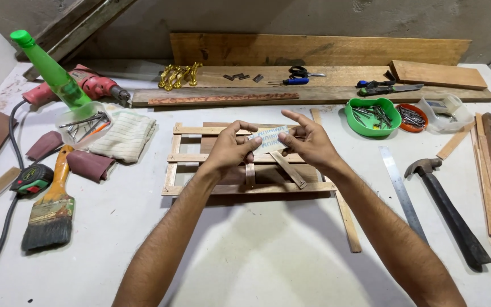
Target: The person assembles a small wooden lattice frame at a workbench. They position thin wood strips across a rectangular frame, hammer nails to fasten the strips, align pieces using a steel ruler, pick nails from a container, and handle a small printed label while continuing to nail the strips in place.
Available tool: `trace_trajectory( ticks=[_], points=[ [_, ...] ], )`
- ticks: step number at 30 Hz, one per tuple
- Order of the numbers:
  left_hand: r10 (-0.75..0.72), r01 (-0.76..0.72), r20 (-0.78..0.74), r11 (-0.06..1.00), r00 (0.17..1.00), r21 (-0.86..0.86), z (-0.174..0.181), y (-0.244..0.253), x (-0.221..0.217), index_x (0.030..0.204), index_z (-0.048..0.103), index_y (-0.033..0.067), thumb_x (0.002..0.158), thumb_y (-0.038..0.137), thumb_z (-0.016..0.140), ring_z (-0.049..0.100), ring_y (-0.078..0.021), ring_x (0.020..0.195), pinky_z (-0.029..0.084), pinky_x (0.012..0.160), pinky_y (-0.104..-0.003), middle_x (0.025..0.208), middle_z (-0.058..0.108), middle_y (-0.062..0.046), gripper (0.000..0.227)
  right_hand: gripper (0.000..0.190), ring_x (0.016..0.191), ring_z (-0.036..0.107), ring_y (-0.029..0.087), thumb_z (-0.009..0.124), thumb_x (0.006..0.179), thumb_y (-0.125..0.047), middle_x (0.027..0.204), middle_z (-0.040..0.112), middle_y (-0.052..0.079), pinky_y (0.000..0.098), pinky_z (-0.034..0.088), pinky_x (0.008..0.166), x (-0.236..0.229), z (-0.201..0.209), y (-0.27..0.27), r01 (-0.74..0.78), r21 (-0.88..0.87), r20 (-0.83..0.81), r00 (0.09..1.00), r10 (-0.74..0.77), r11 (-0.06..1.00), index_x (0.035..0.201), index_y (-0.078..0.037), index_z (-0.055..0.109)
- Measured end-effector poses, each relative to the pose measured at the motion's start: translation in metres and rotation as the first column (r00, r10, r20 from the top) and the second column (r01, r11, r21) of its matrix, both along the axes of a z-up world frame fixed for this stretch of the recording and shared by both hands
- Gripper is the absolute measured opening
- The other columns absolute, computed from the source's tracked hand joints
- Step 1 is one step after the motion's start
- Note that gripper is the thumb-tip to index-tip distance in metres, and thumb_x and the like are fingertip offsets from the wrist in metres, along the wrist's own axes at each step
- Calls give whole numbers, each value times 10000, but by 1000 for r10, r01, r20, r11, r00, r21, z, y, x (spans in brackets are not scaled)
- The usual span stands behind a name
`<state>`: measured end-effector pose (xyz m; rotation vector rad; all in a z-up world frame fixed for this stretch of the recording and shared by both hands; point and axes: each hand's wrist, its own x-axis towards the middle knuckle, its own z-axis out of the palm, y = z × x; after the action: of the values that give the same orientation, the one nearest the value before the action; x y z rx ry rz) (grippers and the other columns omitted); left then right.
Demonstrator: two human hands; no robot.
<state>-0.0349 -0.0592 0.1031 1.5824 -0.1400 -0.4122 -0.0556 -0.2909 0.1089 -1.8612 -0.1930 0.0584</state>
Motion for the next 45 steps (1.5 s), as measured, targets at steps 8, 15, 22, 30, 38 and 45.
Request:
trace_trajectory(
  ticks=[8, 15, 22, 30, 38, 45],
  points=[
    [19, -22, 20, 993, 1000, 118, -34, -25, 14, 1117, 657, 53, 959, 195, 680, 626, -95, 618, 525, 529, -260, 796, 698, -70, 214, 541, 1404, 459, 295, 758, 913, -236, 1528, 528, 115, 486, 380, 1166, 11, -56, -21, -14, -695, 300, 903, 307, 719, 1430, -233, 599],
    [-531, -399, 622, 482, 576, 780, -62, -38, -24, 1253, 698, 110, 855, 410, 719, 528, -366, 1179, 513, 905, -560, 1330, 609, -215, 499, 494, 1428, 443, 260, 692, 937, -211, 1522, 543, 16, 491, 338, 1202, 9, -89, -26, -5, -849, 236, 892, 387, 529, 1420, -186, 593],
    [-626, -333, 491, 361, 606, 871, -88, -41, -2, 1331, 662, 79, 907, 67, 666, 546, -346, 1242, 504, 1021, -519, 1391, 609, -161, 425, 525, 1410, 446, 288, 733, 893, -252, 1500, 542, 29, 484, 354, 1191, 22, -81, -17, -20, -903, 174, 896, 408, 429, 1394, -179, 596],
    [-582, -310, 494, 392, 646, 866, -87, -38, 42, 1194, 728, 28, 888, 21, 663, 549, -355, 1231, 490, 1027, -509, 1337, 671, -134, 313, 640, 1382, 480, 259, 712, 847, -52, 1480, 584, -27, 486, 375, 1186, 62, -86, -4, 19, -929, 189, 884, 427, 370, 1450, -214, 574],
    [-642, -341, 480, 338, 598, 877, -82, -49, 6, 1215, 722, 44, 902, 30, 651, 586, -307, 1167, 504, 1021, -489, 1211, 723, -107, 321, 496, 1360, 499, 254, 705, 916, -125, 1476, 585, -69, 481, 372, 1184, 32, -77, -22, -57, -906, 123, 913, 389, 420, 1393, -222, 614],
    [-684, -344, 570, 456, 455, 821, -101, -56, -45, 1245, 678, -17, 968, 83, 609, 620, -319, 1103, 541, 957, -483, 1242, 709, -164, 303, 600, 1374, 465, 255, 799, 831, -281, 1487, 550, -35, 490, 335, 1165, -33, -54, -37, -89, -902, 104, 904, 414, 422, 1387, -189, 593]
  ],
)
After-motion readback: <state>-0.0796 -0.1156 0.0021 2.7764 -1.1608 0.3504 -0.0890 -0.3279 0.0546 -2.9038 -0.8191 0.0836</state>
